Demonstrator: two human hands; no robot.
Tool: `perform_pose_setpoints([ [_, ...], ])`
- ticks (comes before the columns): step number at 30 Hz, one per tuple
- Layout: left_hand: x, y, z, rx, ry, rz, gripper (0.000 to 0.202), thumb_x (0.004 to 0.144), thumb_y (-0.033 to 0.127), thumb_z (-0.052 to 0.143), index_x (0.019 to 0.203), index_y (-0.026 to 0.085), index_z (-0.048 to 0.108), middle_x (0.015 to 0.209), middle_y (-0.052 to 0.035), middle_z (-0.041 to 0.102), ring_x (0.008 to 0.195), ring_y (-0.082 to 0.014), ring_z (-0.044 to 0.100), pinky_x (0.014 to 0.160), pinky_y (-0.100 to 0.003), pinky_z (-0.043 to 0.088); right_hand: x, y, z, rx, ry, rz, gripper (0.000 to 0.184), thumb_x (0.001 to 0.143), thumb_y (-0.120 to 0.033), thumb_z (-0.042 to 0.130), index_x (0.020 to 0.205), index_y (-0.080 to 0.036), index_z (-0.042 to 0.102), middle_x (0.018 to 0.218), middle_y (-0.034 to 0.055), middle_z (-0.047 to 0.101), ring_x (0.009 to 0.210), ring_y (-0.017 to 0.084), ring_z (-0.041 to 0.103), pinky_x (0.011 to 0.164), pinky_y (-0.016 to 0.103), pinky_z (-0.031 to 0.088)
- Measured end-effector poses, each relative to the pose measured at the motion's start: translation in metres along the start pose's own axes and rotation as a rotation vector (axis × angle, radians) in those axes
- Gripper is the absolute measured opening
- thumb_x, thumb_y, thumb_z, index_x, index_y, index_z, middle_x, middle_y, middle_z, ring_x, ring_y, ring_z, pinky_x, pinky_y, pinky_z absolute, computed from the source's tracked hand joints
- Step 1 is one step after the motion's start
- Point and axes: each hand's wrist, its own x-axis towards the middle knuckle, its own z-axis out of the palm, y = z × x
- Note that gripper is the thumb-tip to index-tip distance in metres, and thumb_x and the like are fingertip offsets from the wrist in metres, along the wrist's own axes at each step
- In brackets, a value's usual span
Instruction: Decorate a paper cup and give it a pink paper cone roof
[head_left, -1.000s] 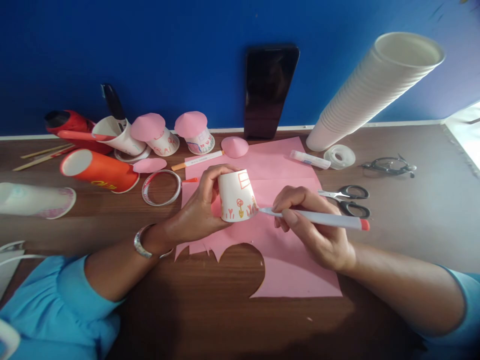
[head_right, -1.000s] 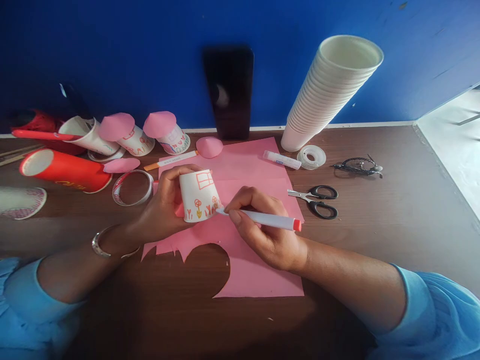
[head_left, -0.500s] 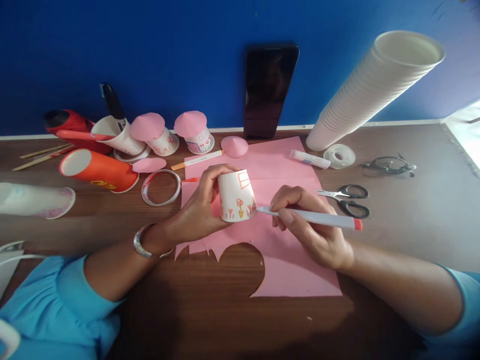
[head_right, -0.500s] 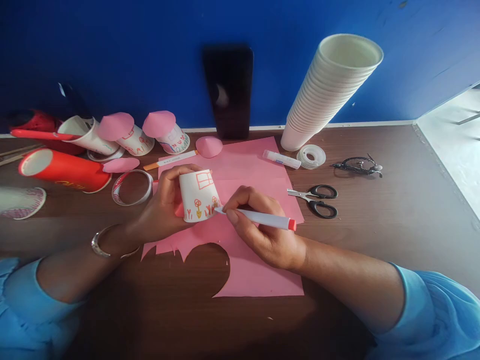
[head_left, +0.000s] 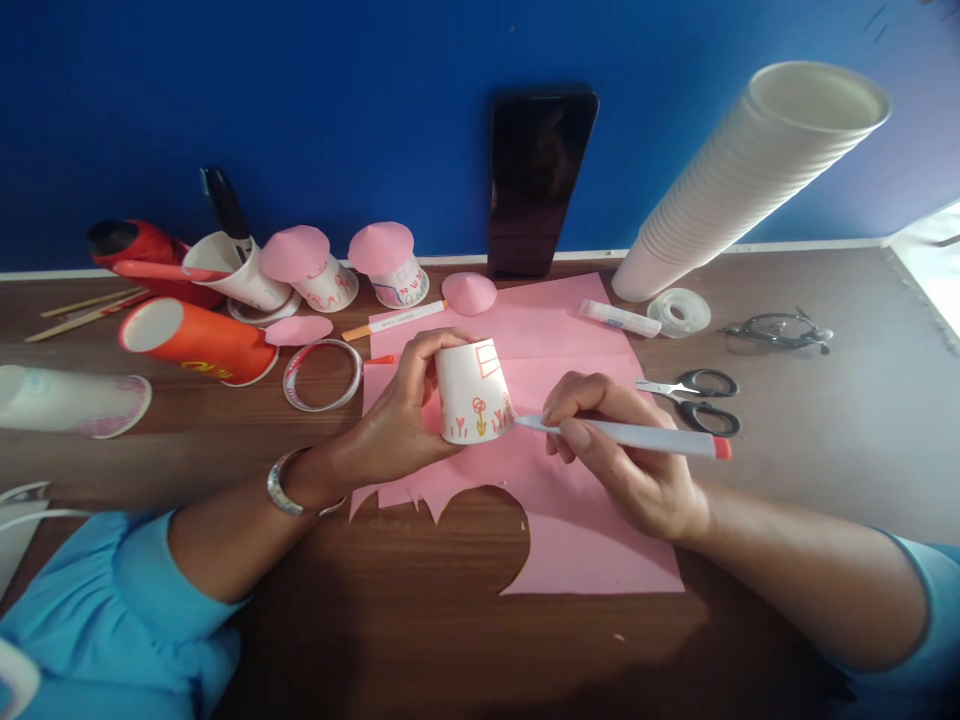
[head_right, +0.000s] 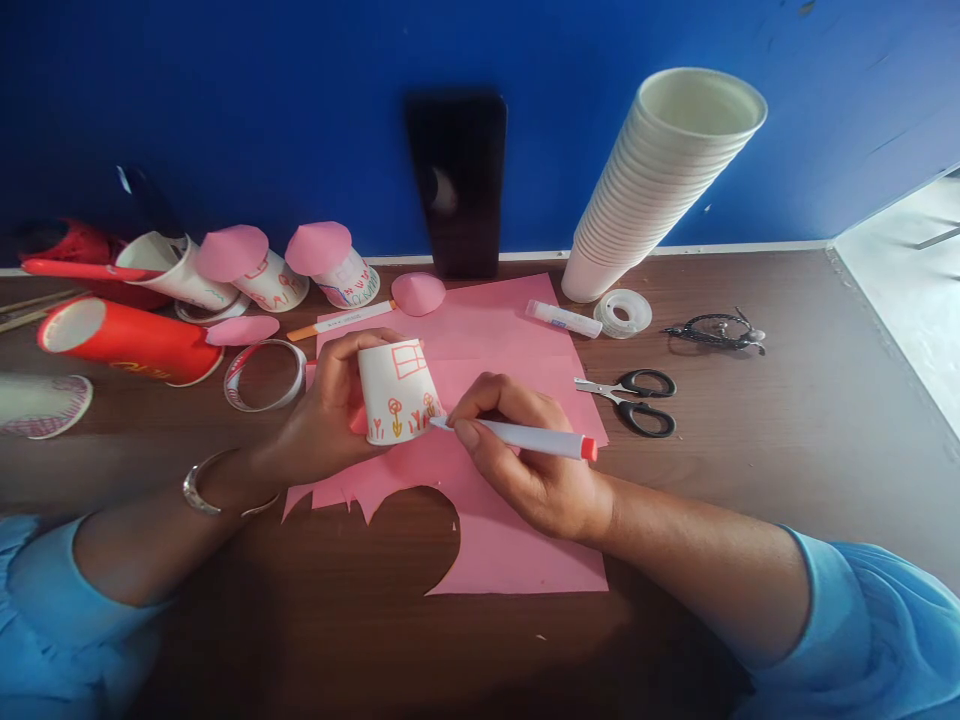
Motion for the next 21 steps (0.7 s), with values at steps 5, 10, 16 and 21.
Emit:
perform_pose_setpoints([
  [5, -0.001, -0.002, -0.001, -0.016, -0.012, 0.001, 0.076, 0.078, 0.028, 0.086, 0.138, 0.028, 0.038, 0.142, -0.0119, 0.051, 0.133, -0.0292, 0.057, 0.109, -0.05, 0.057, 0.0, 0.005, 0.004, 0.151, 0.109, 0.011, 0.013, 0.107, -0.033, 0.052, 0.115, -0.026, 0.06, 0.082, -0.0024, 0.063, 0.059, 0.01, 0.056, 0.055, 0.028, 0.049],
  [10, -0.001, -0.006, -0.002, -0.034, -0.022, 0.054, 0.08, 0.077, 0.021, 0.086, 0.141, 0.027, 0.037, 0.142, -0.0143, 0.05, 0.136, -0.0291, 0.056, 0.112, -0.051, 0.055, 0.004, 0.011, 0.006, -0.192, 0.08, -0.043, 0.021, 0.103, -0.014, 0.053, 0.119, -0.026, 0.06, 0.098, 0.0005, 0.071, 0.073, 0.011, 0.068, 0.068, 0.029, 0.058],
  [16, -0.001, -0.006, -0.002, 0.029, -0.034, 0.113, 0.082, 0.078, 0.02, 0.085, 0.143, 0.026, 0.035, 0.143, -0.0159, 0.049, 0.137, -0.0297, 0.055, 0.112, -0.05, 0.054, 0.005, 0.02, 0.006, -0.289, -0.078, -0.085, 0.065, 0.089, -0.011, 0.07, 0.145, -0.029, 0.042, 0.156, 0.0146, 0.053, 0.144, 0.03, 0.053, 0.112, 0.055, 0.052],
  [21, -0.001, -0.005, -0.001, 0.076, -0.033, 0.154, 0.079, 0.079, 0.025, 0.087, 0.14, 0.027, 0.037, 0.14, -0.015, 0.049, 0.135, -0.0292, 0.055, 0.11, -0.05, 0.054, 0.009, 0.02, 0.005, -0.284, -0.2, -0.145, 0.074, 0.088, -0.017, 0.076, 0.15, -0.032, 0.036, 0.167, 0.0142, 0.039, 0.158, 0.032, 0.034, 0.124, 0.061, 0.039],
])
